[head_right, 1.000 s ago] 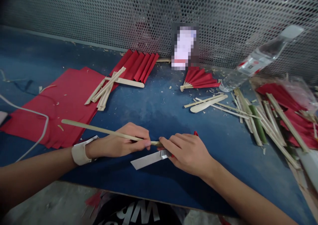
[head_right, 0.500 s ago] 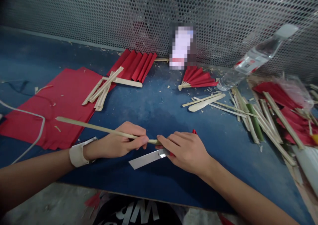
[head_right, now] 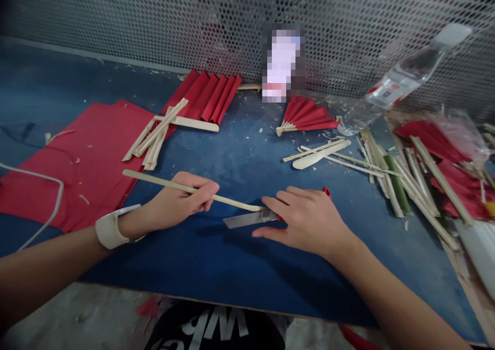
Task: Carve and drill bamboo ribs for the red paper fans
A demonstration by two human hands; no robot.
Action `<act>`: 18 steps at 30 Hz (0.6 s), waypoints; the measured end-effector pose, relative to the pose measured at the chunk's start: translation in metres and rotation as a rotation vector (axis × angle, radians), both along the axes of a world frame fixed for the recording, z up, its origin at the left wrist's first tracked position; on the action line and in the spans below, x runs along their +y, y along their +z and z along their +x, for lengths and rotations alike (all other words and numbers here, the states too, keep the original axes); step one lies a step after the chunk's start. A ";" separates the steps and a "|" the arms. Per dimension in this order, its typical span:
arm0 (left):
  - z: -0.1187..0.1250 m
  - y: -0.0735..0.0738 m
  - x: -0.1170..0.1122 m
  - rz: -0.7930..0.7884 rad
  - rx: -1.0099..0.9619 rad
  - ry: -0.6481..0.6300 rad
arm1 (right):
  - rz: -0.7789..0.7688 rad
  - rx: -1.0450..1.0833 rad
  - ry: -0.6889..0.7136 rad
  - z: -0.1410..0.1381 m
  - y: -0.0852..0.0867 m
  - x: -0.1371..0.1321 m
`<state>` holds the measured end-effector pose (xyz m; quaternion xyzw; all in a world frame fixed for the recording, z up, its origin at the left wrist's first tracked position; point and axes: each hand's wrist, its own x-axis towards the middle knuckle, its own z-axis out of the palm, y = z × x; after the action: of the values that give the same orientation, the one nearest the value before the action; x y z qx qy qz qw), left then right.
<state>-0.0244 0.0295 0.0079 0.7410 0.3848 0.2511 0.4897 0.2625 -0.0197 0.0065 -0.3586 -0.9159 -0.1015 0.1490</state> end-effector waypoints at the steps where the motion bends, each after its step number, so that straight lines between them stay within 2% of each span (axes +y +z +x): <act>1: 0.001 -0.001 -0.001 0.023 -0.004 0.012 | 0.040 -0.021 -0.019 -0.003 0.002 -0.003; 6: 0.000 -0.001 -0.005 0.141 -0.185 0.056 | 0.191 -0.079 -0.087 -0.014 0.011 -0.014; 10: -0.006 0.006 -0.002 0.268 -0.307 -0.127 | 0.177 -0.029 -0.112 -0.014 0.009 -0.014; 14: -0.011 0.010 0.002 0.275 -0.276 -0.315 | 0.109 0.038 -0.073 -0.006 0.005 -0.006; 16: -0.010 0.008 0.003 0.296 -0.256 -0.309 | 0.083 0.078 -0.092 -0.003 0.004 -0.003; 18: -0.009 0.003 0.003 0.340 -0.266 -0.237 | 0.085 0.134 -0.168 -0.002 0.003 -0.002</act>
<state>-0.0329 0.0321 0.0107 0.8132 0.1793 0.3484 0.4303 0.2605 -0.0219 0.0100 -0.4335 -0.8654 -0.1280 0.2161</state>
